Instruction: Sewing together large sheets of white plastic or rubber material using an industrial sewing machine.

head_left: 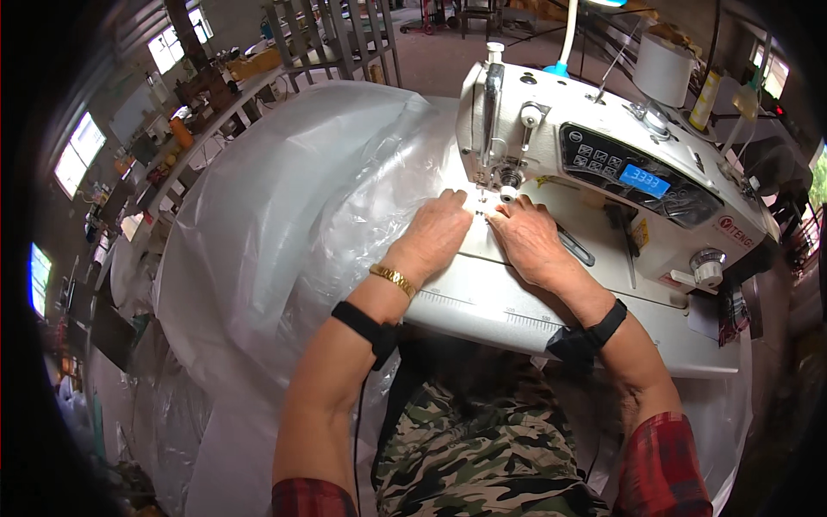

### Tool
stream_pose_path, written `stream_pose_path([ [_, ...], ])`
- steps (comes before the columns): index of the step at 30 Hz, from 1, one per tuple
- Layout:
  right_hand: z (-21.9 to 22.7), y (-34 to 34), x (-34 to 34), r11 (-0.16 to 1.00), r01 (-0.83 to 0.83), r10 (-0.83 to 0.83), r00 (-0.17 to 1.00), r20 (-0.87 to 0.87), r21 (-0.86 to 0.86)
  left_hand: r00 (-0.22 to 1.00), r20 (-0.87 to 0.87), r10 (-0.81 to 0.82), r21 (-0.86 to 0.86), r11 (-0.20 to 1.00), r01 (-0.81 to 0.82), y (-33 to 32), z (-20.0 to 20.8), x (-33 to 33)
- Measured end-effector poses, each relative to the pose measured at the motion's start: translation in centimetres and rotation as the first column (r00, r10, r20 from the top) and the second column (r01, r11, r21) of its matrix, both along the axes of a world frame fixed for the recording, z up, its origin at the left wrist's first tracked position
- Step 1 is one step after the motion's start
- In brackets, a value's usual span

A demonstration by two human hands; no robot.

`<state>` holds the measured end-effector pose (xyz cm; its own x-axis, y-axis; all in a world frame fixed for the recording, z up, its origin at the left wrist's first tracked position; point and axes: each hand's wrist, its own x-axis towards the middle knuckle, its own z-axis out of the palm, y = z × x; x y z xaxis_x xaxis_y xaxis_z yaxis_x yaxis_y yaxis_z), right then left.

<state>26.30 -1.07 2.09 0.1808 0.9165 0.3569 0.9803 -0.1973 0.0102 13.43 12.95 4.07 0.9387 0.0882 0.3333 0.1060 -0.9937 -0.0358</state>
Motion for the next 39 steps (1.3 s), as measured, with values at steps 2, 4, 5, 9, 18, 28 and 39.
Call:
stream_pose_path([
  [2,0.0,-0.1,0.0,1.000,-0.009,0.009,1.000,0.003,-0.012,0.996,0.092,-0.023,-0.144,0.989,0.037,-0.8,2.4,-1.5],
  [4,0.0,-0.2,0.1,1.000,-0.015,0.015,1.000,0.012,-0.002,0.990,0.143,-0.016,-0.280,0.958,0.056,-0.9,4.8,-3.6],
  [5,-0.1,-0.2,0.1,1.000,-0.018,0.018,1.000,0.021,-0.004,0.981,0.195,-0.015,-0.248,0.967,0.064,-0.2,5.8,-5.3],
  [9,-0.1,-0.5,0.0,0.994,-0.056,0.052,0.998,0.047,0.090,0.876,0.344,0.339,0.308,0.840,-0.446,6.0,7.9,-10.9],
  [18,-0.5,-1.1,0.4,0.993,-0.074,0.078,0.996,-0.040,0.089,0.701,-0.034,0.712,-0.056,0.699,-0.713,12.1,-0.7,-16.8],
  [28,-0.8,-2.4,-0.3,0.978,-0.117,0.130,0.990,-0.061,0.175,0.679,0.068,0.731,-0.017,0.681,-0.732,12.9,-3.3,-23.6],
  [39,-3.0,-12.5,-8.8,0.754,-0.530,0.615,0.778,-0.133,0.387,0.192,-0.066,0.979,0.304,0.203,-0.931,20.1,-1.5,-46.3],
])
